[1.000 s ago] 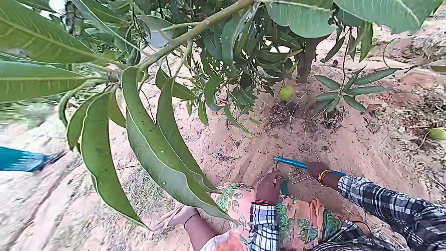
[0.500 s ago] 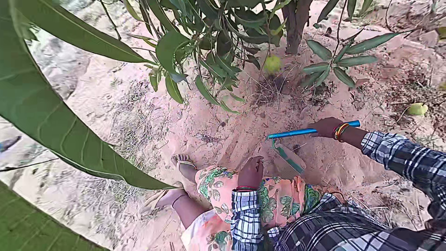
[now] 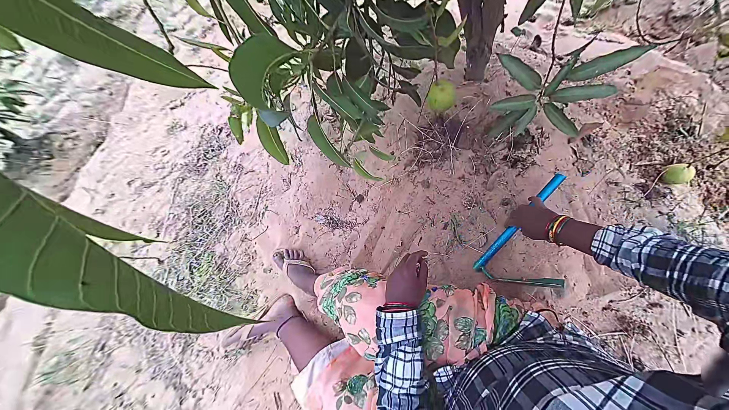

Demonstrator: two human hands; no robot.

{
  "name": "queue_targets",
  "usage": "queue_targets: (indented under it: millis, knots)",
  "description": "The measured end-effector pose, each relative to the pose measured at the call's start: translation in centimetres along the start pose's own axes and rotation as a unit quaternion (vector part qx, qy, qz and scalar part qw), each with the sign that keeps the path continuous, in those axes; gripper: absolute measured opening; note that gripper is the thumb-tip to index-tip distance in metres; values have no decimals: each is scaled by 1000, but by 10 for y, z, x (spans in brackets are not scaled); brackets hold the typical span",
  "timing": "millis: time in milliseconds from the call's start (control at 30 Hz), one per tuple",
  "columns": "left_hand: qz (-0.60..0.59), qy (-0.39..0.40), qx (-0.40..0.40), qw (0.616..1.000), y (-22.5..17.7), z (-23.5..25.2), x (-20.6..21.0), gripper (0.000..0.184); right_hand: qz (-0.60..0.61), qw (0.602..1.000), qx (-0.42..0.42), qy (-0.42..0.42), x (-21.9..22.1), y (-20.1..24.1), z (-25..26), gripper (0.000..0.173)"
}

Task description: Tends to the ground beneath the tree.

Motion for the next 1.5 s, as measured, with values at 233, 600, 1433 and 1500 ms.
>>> queue_targets:
  millis: [233, 600, 1433, 1500]
  knots:
    - [8, 30, -21, 999, -1, 3, 3, 38, 120, 993, -22, 7, -5, 69, 30, 34]
    - [-6, -100, 44, 994, -5, -10, -9, 32, 166, 969, 123, -137, -87, 18, 15, 43]
    - [11, -74, 17, 997, -2, -6, -4, 34, -90, 992, 36, 82, 8, 62, -42, 38]
    - [17, -65, 13, 998, -2, -7, -4, 34, -88, 991, 55, 89, 12, 65, -29, 33]
Point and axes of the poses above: each hand's wrist, its own z-axis towards the middle knuckle, its own x-axis out of the palm, y = z × x, the point moved 10 cm from there along z, towards the middle knuckle, and after that the axes turned 9 degrees about x, right-handed, at the moved point
